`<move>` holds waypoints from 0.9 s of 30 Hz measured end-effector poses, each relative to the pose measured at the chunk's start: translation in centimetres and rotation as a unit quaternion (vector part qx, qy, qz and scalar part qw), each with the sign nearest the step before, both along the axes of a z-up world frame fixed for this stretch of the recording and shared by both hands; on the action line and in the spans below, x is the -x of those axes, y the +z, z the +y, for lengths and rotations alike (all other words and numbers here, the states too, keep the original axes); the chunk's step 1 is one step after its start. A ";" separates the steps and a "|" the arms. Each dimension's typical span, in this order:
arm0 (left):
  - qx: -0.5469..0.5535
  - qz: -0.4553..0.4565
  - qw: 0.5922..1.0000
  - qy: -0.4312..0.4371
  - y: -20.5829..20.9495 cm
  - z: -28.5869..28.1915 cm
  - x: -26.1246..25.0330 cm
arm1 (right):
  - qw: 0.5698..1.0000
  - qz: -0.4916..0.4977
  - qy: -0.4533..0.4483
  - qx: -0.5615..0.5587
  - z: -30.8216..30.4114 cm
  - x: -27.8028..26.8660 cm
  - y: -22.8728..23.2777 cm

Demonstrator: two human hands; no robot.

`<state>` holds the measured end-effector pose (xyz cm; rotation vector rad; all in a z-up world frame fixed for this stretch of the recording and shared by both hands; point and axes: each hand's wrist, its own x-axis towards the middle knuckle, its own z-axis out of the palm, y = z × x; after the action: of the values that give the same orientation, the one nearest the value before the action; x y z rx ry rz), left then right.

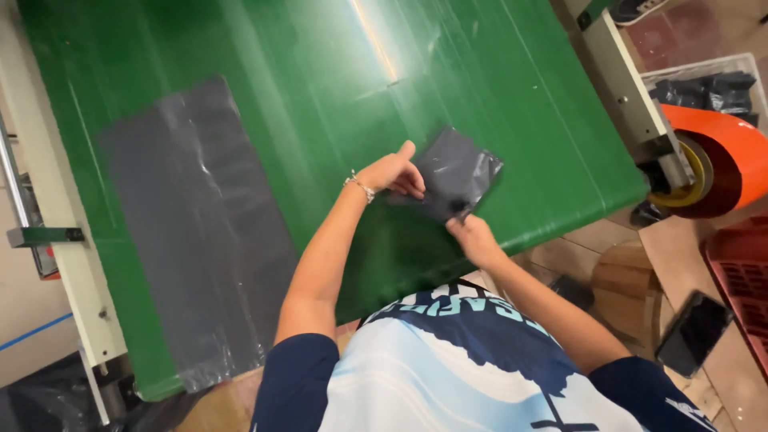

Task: Folding plastic bags coming off a conveyor belt and placing them into a storage crate.

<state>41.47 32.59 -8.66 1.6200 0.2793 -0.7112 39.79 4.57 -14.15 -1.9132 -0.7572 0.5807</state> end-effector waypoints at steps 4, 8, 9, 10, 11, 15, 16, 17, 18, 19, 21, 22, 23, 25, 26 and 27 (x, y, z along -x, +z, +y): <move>-0.151 -0.114 0.980 0.055 -2.8 0.5 -1.1 | 0.848 0.419 -0.228 -0.230 0.8 -2.4 2.7; -0.391 -0.269 0.878 0.065 0.9 -2.3 0.7 | 0.783 0.546 -0.234 -0.188 -1.4 -5.0 -1.8; -0.394 -0.264 0.877 0.073 0.6 -3.3 1.0 | 0.784 0.549 -0.226 -0.183 -1.3 -4.3 2.1; -0.435 -0.290 0.846 0.105 0.2 -3.8 1.3 | 0.804 0.524 -0.234 -0.158 -0.8 -3.9 6.0; -0.475 -0.314 0.811 0.135 -0.1 -4.3 1.7 | 0.822 0.498 -0.242 -0.134 -0.2 -3.5 9.9; -0.568 -0.321 0.735 0.185 -1.5 -3.9 5.8 | 0.942 0.278 -0.183 -0.039 -1.8 -2.6 9.3; -0.568 -0.342 0.725 0.187 -1.3 -4.1 8.6 | 0.983 0.097 -0.154 -0.013 -2.3 -1.7 8.6; -0.567 -0.362 0.715 0.188 -1.2 -4.6 11.3 | 0.990 -0.087 -0.115 0.001 -2.8 -1.0 7.9; -0.573 -0.340 0.718 0.201 -0.2 -4.7 14.6 | 0.993 -0.078 -0.091 0.007 -1.2 -0.4 7.1; -0.575 -0.352 0.715 0.184 0.9 -5.0 17.9 | 0.985 -0.167 0.037 -0.018 0.4 0.5 6.4; -0.584 -0.346 0.713 0.177 3.4 -5.6 25.1 | 0.952 -0.239 0.183 -0.054 3.7 4.0 6.0; -0.596 -0.316 0.728 0.120 4.4 -5.0 28.2 | 0.911 -0.287 0.281 -0.094 6.5 5.8 6.1; -0.604 -0.284 0.742 0.063 5.5 -4.4 31.3 | 0.856 -0.331 0.373 -0.136 9.3 7.8 6.3; -0.632 -0.222 0.741 0.036 5.0 -2.3 36.9 | 0.816 -0.359 0.420 -0.170 12.6 11.8 6.5; -0.655 -0.168 0.736 0.003 4.7 -1.1 39.7 | 0.775 -0.391 0.455 -0.199 14.4 13.8 6.7; -0.656 -0.164 0.736 0.009 4.8 -0.1 41.5 | 0.771 -0.390 0.461 -0.202 15.7 15.2 7.2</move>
<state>-0.04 32.51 -3.84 3.0411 0.6096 -0.0835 24.63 20.26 -6.95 -1.2159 -2.2231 0.0972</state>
